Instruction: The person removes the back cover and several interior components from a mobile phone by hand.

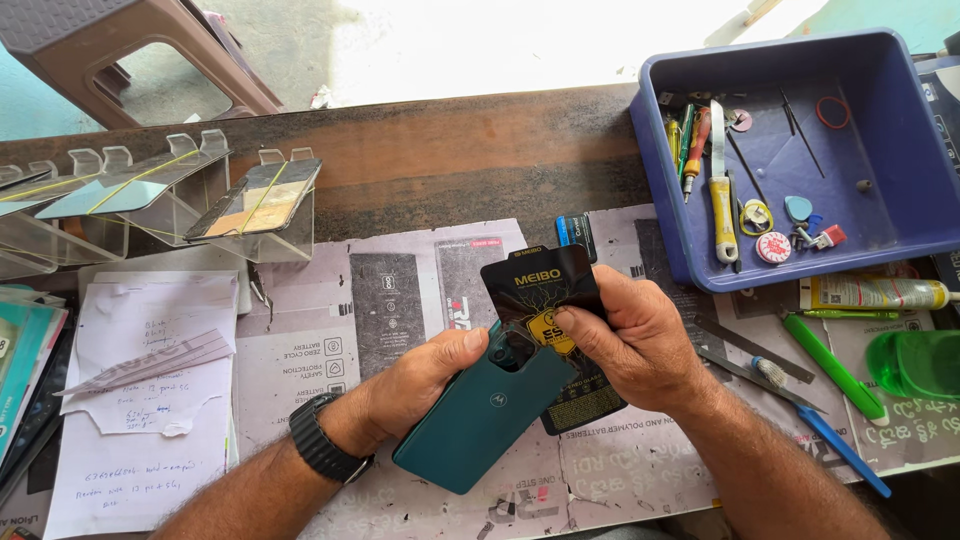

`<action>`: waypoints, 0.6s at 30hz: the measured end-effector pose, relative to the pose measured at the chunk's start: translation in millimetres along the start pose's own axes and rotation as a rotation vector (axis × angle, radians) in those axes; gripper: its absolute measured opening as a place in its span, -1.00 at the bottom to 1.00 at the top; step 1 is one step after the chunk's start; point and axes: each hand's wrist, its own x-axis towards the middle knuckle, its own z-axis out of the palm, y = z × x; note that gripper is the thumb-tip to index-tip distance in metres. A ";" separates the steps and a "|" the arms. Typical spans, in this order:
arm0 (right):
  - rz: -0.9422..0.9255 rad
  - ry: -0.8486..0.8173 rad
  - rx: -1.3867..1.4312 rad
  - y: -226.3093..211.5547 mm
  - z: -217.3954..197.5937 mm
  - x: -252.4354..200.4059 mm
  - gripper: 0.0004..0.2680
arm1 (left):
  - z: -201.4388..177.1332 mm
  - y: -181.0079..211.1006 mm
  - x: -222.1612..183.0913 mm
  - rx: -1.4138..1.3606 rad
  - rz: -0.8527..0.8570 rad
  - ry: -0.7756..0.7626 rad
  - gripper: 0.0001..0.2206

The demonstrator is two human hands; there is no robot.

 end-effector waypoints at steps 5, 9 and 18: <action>-0.043 0.000 -0.021 -0.6 -1.6 0.3 -0.84 | 2.8 2.8 2.0 0.015 -0.011 0.022 -0.44; -0.031 0.043 -0.085 5.1 -1.7 -1.1 -0.85 | 4.0 1.9 4.1 -0.063 -0.067 0.111 -0.46; 0.148 0.007 0.325 14.2 -2.4 6.0 -0.85 | -6.8 -17.4 5.0 -0.234 -0.180 0.130 -0.51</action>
